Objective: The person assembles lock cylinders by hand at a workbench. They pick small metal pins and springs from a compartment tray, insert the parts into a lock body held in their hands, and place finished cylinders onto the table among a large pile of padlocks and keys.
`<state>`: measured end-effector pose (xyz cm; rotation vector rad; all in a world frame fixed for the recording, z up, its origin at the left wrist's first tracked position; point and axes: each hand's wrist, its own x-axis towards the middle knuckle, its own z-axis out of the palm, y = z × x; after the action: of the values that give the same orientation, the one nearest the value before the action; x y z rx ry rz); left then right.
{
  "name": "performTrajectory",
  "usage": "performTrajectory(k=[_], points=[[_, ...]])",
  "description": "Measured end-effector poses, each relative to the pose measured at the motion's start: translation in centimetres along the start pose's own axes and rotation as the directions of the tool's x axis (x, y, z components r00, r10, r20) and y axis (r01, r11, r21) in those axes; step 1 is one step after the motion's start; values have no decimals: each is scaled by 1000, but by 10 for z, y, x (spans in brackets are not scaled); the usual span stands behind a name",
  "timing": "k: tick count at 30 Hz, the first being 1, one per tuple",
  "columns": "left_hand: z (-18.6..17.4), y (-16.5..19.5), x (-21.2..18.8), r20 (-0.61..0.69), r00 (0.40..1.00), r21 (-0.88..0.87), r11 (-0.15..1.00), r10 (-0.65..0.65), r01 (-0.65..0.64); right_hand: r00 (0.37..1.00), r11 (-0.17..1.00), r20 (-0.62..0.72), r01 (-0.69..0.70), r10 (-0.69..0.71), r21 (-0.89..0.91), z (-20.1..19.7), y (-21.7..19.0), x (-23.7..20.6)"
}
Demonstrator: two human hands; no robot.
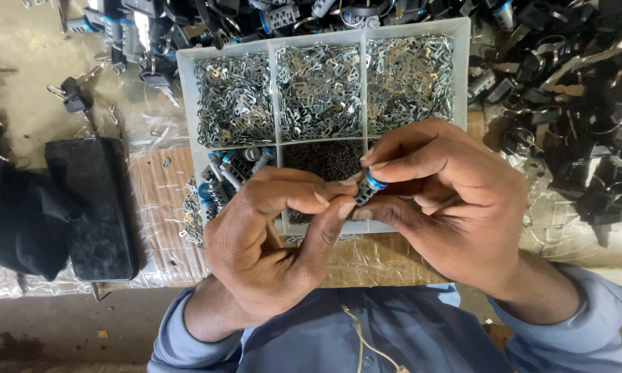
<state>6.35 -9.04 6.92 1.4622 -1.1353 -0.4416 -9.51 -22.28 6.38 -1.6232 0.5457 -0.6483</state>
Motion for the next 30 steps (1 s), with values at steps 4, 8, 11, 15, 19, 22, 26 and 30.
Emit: performTrajectory(k=[4, 8, 11, 15, 19, 22, 26, 30], points=[[0, 1, 4, 11, 999, 56, 998, 42, -43, 995, 995, 28, 94, -93, -45, 0, 1, 1], [-1, 4, 11, 53, 993, 278, 953, 109, -120, 996, 996, 21, 84, -83, -43, -1, -1, -1], [0, 4, 19, 152, 971, 556, 796, 186, -239, 1000, 999, -17, 22, -22, -38, -2, -5, 0], [5, 5, 25, 287, 956, 640, 732, 56, -235, 999, 999, -31, -9, 7, -40, -1, -9, 5], [4, 4, 25, 299, 954, 666, 709, 32, -232, 997, 997, -55, -55, 53, -50, 1, -13, 8], [-3, 6, 22, 244, 970, 501, 853, 24, -147, 996, 996, -63, -67, 64, -57, 2, -14, 9], [-9, 10, 18, 202, 979, 375, 922, 16, -92, 999, 999, -43, -16, 14, -36, 1, -13, 9], [-6, 10, 15, 89, 995, 214, 975, 37, -55, 999, 998, 15, 51, -51, 39, 1, -9, 6]])
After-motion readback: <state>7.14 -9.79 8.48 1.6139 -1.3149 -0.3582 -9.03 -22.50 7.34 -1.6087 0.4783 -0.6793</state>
